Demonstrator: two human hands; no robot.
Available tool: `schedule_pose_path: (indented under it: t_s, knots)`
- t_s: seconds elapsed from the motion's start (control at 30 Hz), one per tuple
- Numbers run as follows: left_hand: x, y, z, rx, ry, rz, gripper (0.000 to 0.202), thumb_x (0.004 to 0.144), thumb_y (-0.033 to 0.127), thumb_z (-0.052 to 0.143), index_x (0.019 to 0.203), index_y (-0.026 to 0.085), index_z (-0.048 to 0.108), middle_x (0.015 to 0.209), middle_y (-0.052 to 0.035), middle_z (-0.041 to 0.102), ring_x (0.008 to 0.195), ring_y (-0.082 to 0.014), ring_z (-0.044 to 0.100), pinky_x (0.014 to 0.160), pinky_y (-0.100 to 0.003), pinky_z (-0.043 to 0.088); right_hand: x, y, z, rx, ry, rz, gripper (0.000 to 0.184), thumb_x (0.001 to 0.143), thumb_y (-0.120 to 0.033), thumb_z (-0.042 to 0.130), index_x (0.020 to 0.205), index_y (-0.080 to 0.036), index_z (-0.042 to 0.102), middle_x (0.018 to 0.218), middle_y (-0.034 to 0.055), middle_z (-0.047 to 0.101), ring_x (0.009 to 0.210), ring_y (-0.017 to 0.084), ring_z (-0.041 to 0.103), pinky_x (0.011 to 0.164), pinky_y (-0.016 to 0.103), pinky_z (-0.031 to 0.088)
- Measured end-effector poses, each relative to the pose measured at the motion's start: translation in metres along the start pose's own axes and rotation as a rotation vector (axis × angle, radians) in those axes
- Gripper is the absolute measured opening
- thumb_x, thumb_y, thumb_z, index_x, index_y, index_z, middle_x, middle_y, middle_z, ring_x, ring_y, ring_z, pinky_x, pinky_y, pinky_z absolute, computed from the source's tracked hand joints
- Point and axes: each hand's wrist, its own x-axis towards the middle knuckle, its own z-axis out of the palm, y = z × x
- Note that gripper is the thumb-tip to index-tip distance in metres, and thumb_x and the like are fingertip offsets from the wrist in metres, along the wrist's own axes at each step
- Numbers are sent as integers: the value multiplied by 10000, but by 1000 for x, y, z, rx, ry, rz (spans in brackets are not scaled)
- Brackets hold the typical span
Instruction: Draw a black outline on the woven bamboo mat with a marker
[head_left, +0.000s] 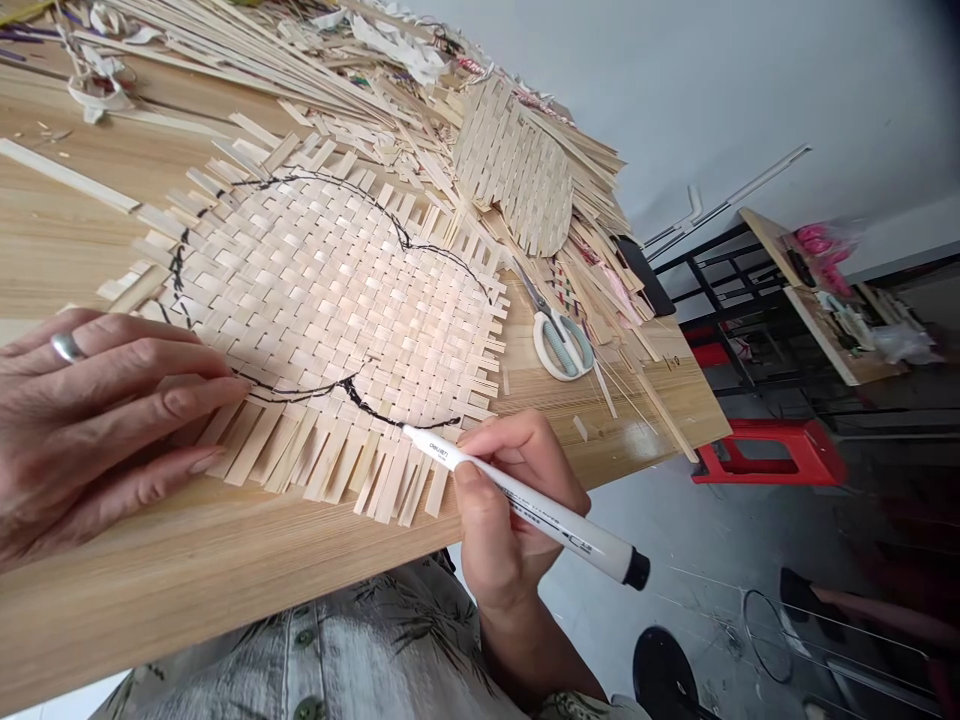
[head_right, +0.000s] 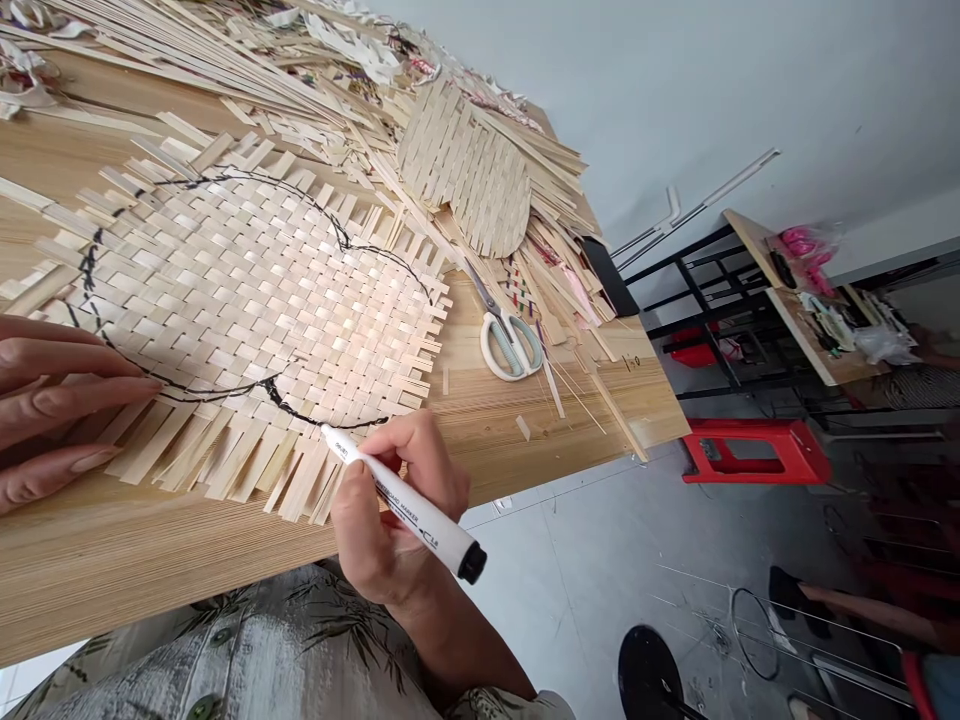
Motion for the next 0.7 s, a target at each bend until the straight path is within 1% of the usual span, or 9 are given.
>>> schedule_pose_path:
  t_s: [0.07, 0.17, 0.27, 0.33, 0.43, 0.5, 0.57, 0.6, 0.7]
  knots:
    - [0, 0, 2, 7, 5, -4, 511, 1039, 335, 295, 1527, 376, 446, 1424, 113, 644, 1392, -185, 577, 1215, -545, 487, -1, 1, 0, -4, -8, 21, 86, 786, -145, 590, 769, -228, 575, 549, -74, 422, 463, 113, 452, 419, 249, 301]
    - [-1, 0, 3, 36, 27, -16, 480, 1020, 350, 331, 1443, 343, 558, 1405, 97, 657, 1342, -209, 623, 1200, -538, 506, -3, 6, 1, 20, 20, 18, 96, 780, -134, 591, 758, -226, 581, 551, -71, 424, 467, 115, 441, 432, 254, 306]
    - [1, 0, 0, 10, 33, -46, 436, 984, 418, 383, 1312, 350, 661, 1369, 101, 682, 1293, -235, 660, 1186, -545, 507, -5, 12, 1, 103, 151, -45, 90, 803, -152, 566, 778, -232, 597, 578, -58, 437, 508, 137, 461, 508, 293, 406]
    - [4, 0, -3, -26, 44, -61, 417, 963, 417, 408, 1268, 366, 688, 1330, 104, 705, 1269, -246, 675, 1182, -540, 505, -5, 14, -2, 132, 260, -86, 69, 815, -182, 571, 799, -237, 610, 608, -46, 440, 559, 162, 496, 590, 347, 476]
    - [7, -2, -5, -60, 84, 0, 410, 968, 366, 456, 1316, 373, 671, 1322, 83, 713, 1237, -260, 689, 1149, -528, 520, 1, 12, -10, 75, 324, -153, 16, 855, -232, 622, 849, -247, 626, 653, -33, 453, 599, 182, 525, 620, 378, 503]
    - [8, -5, -5, -48, 111, 86, 454, 981, 340, 492, 1418, 375, 611, 1339, 55, 709, 1210, -267, 693, 1115, -519, 527, 8, 8, -14, 14, 280, -225, 30, 889, -248, 652, 910, -261, 634, 697, -25, 501, 583, 171, 515, 542, 343, 480]
    - [8, -8, -7, -19, 121, 140, 502, 999, 321, 495, 1495, 371, 546, 1327, 27, 712, 1196, -271, 682, 1096, -498, 513, 16, 4, -14, -23, 155, -293, 107, 902, -205, 669, 981, -270, 638, 766, -23, 578, 564, 146, 525, 477, 302, 471]
    - [9, -9, -8, -6, 122, 142, 506, 1009, 310, 483, 1510, 364, 531, 1315, 18, 714, 1206, -270, 669, 1099, -483, 499, 22, 2, -13, -39, 76, -321, 155, 902, -171, 673, 1016, -270, 637, 806, -24, 617, 573, 135, 553, 475, 287, 490]
    - [12, -5, -17, 14, 139, 98, 451, 1032, 283, 459, 1467, 322, 567, 1293, 1, 696, 1223, -249, 633, 1105, -413, 474, 41, -2, -7, -92, -174, -405, 222, 907, -105, 670, 1070, -251, 636, 890, -19, 701, 684, 135, 669, 577, 280, 589]
